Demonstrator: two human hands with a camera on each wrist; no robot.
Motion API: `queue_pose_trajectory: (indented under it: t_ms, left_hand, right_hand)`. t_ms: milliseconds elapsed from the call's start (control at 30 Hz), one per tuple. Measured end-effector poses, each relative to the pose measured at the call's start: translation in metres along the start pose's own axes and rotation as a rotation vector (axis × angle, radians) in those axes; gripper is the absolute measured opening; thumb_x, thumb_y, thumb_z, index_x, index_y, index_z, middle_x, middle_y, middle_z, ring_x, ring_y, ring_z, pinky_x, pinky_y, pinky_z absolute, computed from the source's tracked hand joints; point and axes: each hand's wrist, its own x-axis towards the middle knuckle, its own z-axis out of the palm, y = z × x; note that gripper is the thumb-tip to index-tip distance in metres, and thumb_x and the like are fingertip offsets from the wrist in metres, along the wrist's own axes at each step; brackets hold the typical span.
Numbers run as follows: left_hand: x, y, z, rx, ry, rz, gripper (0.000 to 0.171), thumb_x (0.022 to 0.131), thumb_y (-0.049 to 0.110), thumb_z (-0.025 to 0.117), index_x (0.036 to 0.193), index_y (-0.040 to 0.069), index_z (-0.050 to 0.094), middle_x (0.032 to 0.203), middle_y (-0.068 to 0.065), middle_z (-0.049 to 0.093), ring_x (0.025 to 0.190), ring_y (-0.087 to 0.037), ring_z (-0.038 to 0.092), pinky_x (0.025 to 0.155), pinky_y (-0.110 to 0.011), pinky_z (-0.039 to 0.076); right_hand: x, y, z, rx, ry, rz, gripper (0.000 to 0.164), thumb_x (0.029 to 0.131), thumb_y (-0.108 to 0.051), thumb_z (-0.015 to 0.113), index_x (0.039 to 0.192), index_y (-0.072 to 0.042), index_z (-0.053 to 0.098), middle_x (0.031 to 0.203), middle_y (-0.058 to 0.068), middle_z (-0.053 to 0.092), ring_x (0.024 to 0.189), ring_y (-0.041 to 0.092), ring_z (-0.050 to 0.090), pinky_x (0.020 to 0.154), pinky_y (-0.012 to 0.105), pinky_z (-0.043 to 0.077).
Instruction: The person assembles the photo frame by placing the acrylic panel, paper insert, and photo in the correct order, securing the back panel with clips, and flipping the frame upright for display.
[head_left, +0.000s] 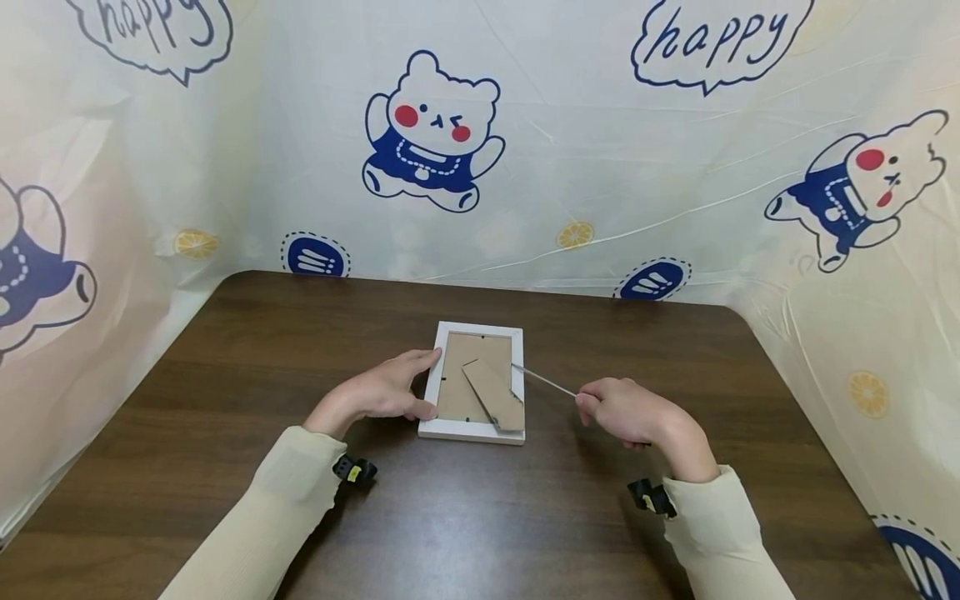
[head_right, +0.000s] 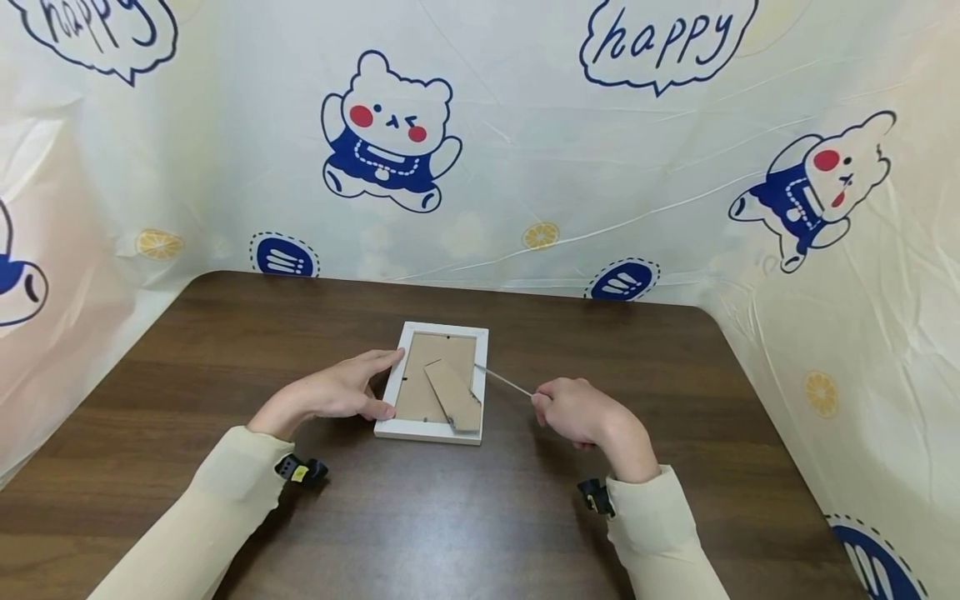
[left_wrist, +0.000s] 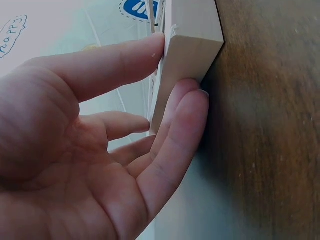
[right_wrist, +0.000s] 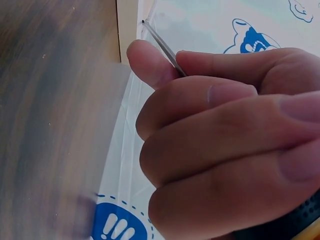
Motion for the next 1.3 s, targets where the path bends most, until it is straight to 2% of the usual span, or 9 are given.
queue_pose_trajectory:
  t_ms: [167,333,400,567,900,1300]
  left_hand:
    - [-0.002,-0.003,0.0,-0.001,0.008,-0.011,0.099,0.09,0.014,0.084,0.168,0.004,0.023,0.173,-0.023,0.021,0.15,-0.04,0.035,0.124,-0.059,0.032]
    - [-0.001,-0.003,0.001,0.008,0.001,-0.008,0.097,0.091,0.013,0.082,0.168,0.004,0.023,0.174,-0.022,0.02,0.157,-0.042,0.026,0.126,-0.06,0.028]
    - [-0.001,-0.002,0.001,0.008,-0.003,-0.012,0.097,0.092,0.012,0.082,0.169,0.004,0.023,0.174,-0.021,0.019,0.159,-0.042,0.021,0.127,-0.06,0.026]
    - [-0.001,0.0,0.0,0.02,-0.012,-0.02,0.097,0.093,0.012,0.081,0.169,0.005,0.022,0.175,-0.02,0.018,0.161,-0.04,0.017,0.128,-0.059,0.023]
    - [0.001,0.002,0.0,0.015,-0.024,-0.019,0.098,0.094,0.012,0.081,0.169,0.005,0.02,0.176,-0.016,0.017,0.161,-0.037,0.018,0.129,-0.057,0.023]
    - [0.0,0.003,-0.001,0.033,-0.047,-0.045,0.097,0.096,0.018,0.079,0.171,0.011,0.017,0.176,-0.014,0.016,0.157,-0.038,0.028,0.127,-0.058,0.028]
  right_hand:
    - [0.002,-0.004,0.004,-0.01,-0.003,-0.018,0.031,0.114,-0.026,0.046,0.098,-0.009,0.066,0.077,0.006,0.055,0.046,0.017,0.044,0.046,0.032,0.043]
    - [0.002,-0.007,0.006,-0.029,0.014,-0.013,0.031,0.114,-0.023,0.046,0.096,-0.007,0.064,0.075,0.004,0.051,0.047,0.018,0.044,0.045,0.032,0.043]
    - [0.002,-0.01,0.005,-0.065,0.028,-0.025,0.029,0.113,-0.022,0.048,0.097,-0.006,0.066,0.073,0.003,0.049,0.052,0.018,0.045,0.05,0.033,0.045]
    - [0.003,-0.018,0.002,-0.201,0.052,-0.063,0.023,0.113,-0.019,0.049,0.107,-0.007,0.068,0.074,0.002,0.05,0.069,0.018,0.052,0.068,0.037,0.048]
    - [0.002,-0.027,-0.003,-0.312,0.067,-0.079,0.024,0.112,-0.014,0.048,0.099,-0.007,0.067,0.072,0.003,0.051,0.061,0.016,0.051,0.059,0.032,0.045]
    - [0.002,-0.036,-0.007,-0.401,0.078,-0.06,0.019,0.11,-0.011,0.053,0.105,-0.005,0.07,0.072,0.004,0.054,0.057,0.015,0.049,0.051,0.029,0.043]
